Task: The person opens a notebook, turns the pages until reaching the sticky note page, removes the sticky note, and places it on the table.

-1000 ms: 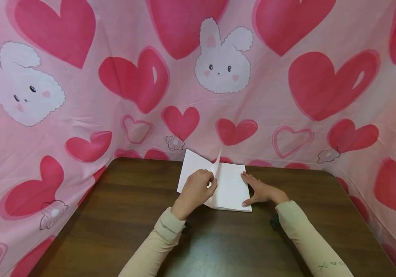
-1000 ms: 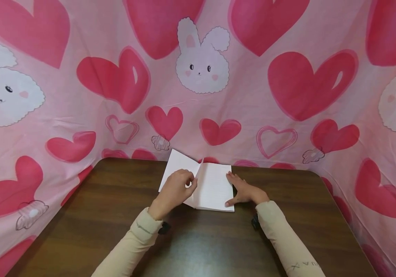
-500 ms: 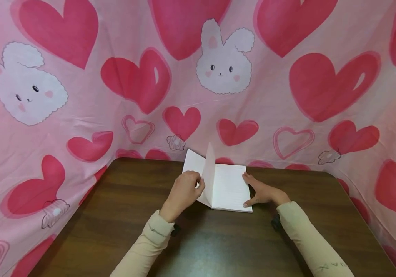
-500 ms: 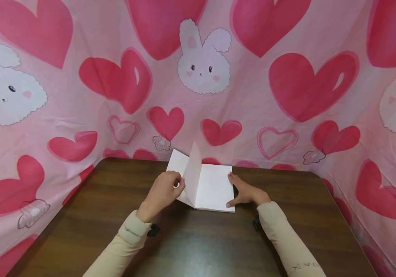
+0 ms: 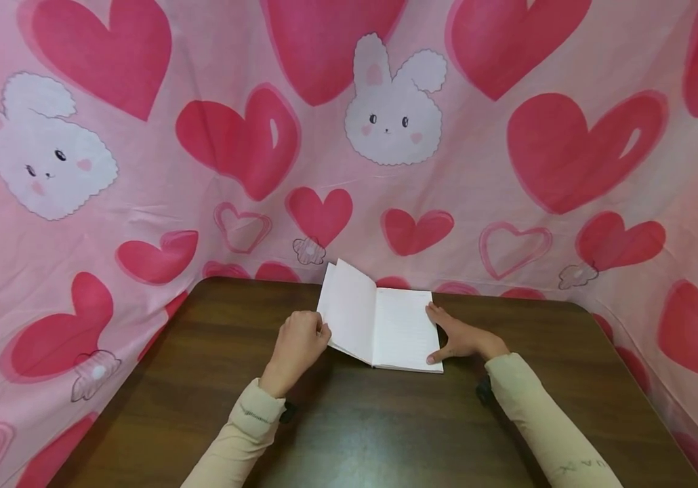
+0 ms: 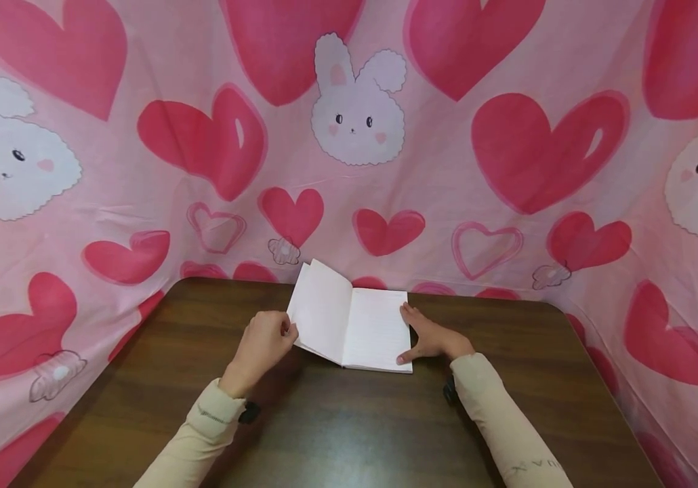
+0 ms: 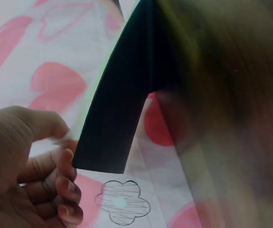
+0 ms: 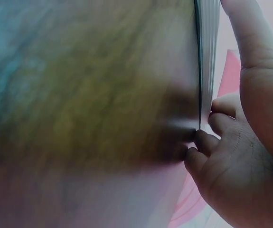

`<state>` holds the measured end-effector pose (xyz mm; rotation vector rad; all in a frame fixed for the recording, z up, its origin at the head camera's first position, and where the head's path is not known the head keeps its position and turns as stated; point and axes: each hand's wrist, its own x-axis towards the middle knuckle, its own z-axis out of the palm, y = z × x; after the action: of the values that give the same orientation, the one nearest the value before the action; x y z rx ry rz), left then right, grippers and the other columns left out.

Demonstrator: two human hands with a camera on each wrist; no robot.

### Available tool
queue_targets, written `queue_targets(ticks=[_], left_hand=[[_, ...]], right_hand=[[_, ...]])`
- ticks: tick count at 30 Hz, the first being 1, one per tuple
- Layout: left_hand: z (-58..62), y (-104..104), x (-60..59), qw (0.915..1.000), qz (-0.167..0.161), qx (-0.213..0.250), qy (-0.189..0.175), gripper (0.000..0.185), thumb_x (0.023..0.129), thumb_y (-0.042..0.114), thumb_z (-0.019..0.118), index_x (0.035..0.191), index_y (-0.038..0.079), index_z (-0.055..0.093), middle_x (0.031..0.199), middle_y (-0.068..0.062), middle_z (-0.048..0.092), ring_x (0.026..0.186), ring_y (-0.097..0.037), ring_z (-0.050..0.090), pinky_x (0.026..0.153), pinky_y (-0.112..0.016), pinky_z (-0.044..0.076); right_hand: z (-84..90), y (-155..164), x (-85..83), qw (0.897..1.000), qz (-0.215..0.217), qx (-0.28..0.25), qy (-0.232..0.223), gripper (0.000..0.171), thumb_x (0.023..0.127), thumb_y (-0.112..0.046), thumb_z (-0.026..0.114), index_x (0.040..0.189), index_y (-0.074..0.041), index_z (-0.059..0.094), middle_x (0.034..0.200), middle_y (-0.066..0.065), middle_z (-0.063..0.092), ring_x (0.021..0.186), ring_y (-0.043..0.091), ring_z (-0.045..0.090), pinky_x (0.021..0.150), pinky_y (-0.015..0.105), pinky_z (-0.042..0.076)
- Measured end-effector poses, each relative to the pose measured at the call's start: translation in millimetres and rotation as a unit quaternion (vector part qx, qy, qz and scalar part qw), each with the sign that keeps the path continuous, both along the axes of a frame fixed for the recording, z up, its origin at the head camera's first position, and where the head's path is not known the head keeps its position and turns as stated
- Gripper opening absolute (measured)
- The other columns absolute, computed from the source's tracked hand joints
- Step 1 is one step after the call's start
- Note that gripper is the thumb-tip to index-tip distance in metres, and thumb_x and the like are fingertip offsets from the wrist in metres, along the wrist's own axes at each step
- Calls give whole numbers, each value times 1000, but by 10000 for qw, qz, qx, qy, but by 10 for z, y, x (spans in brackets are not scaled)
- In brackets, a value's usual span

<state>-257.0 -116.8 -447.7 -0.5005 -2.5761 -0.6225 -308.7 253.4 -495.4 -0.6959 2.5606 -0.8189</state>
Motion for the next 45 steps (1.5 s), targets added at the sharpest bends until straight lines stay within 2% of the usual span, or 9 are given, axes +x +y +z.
queue_targets(ticks=[3, 8, 12, 15, 24, 30, 39, 42, 45], left_hand=[[-31, -23, 17, 9994, 252, -22, -244, 50, 86, 4, 69, 49, 15, 38, 53, 8, 23, 55, -10, 26, 45, -27, 28], [-61, -37, 23, 9962, 586, -65, -645, 52, 85, 5, 70, 46, 14, 37, 50, 6, 29, 54, -13, 37, 46, -31, 34], [-99, -63, 8, 9921, 721, -27, -1024, 51, 84, 2, 69, 46, 13, 37, 49, 5, 28, 54, -15, 36, 46, -32, 35], [-149, -91, -15, 9875, 785, 18, -1365, 49, 85, 1, 68, 47, 11, 38, 50, 3, 27, 53, -16, 34, 46, -32, 34], [-344, -157, -127, 9726, 859, -69, -2159, 37, 84, 6, 71, 53, 7, 51, 54, -2, 41, 54, -19, 43, 48, -32, 38], [-397, -189, -146, 9651, 787, 21, -2499, 32, 84, 7, 71, 56, 6, 56, 54, -3, 45, 54, -21, 46, 48, -32, 37], [-411, -224, -159, 9641, 732, 102, -2552, 29, 83, 6, 71, 59, 4, 54, 54, -4, 42, 53, -19, 43, 48, -31, 37], [-385, -185, -166, 9762, 665, -165, -2059, 21, 79, 2, 73, 66, 0, 56, 59, -9, 49, 57, -24, 49, 52, -36, 44], [-364, -110, -194, 9905, 275, -707, -1151, 13, 76, -2, 72, 75, -5, 59, 71, -18, 56, 69, -33, 57, 64, -44, 52]], right_hand=[[-15, 9, -8, 10000, 10, 56, 4, 126, 78, -39, 88, 159, 8, 4, 167, 29, -2, 154, 49, -2, 119, 68, 9], [-38, 28, -12, 9999, 3, 123, 17, 126, 78, -42, 87, 160, 7, 3, 167, 29, -2, 154, 49, -1, 119, 68, 10], [-34, 25, -26, 10000, -12, 83, -35, 128, 78, -45, 86, 161, 5, 3, 168, 27, -3, 154, 48, -2, 119, 68, 9], [-31, 18, -42, 10000, 9, 75, -45, 128, 78, -46, 86, 161, 4, 2, 168, 27, -3, 154, 48, -2, 119, 69, 9], [-27, -3, -39, 9999, -11, 33, -117, 127, 79, -42, 87, 161, 4, 1, 168, 26, -6, 154, 48, -4, 119, 68, 8], [-27, 3, -33, 10000, -1, 64, -27, 127, 78, -39, 88, 160, 7, 2, 168, 27, -6, 154, 49, -4, 119, 67, 8], [-5, -40, -18, 9997, -144, 109, -155, 127, 78, -41, 87, 161, 4, 2, 168, 26, -5, 154, 48, -3, 120, 67, 9], [-2, -34, -13, 9998, -111, 79, -116, 127, 78, -39, 88, 160, 5, 3, 168, 27, -5, 154, 49, -3, 119, 68, 8], [-10, -20, -11, 9999, -72, 60, -66, 126, 78, -38, 88, 160, 6, 3, 168, 28, -4, 154, 49, -3, 119, 67, 8]])
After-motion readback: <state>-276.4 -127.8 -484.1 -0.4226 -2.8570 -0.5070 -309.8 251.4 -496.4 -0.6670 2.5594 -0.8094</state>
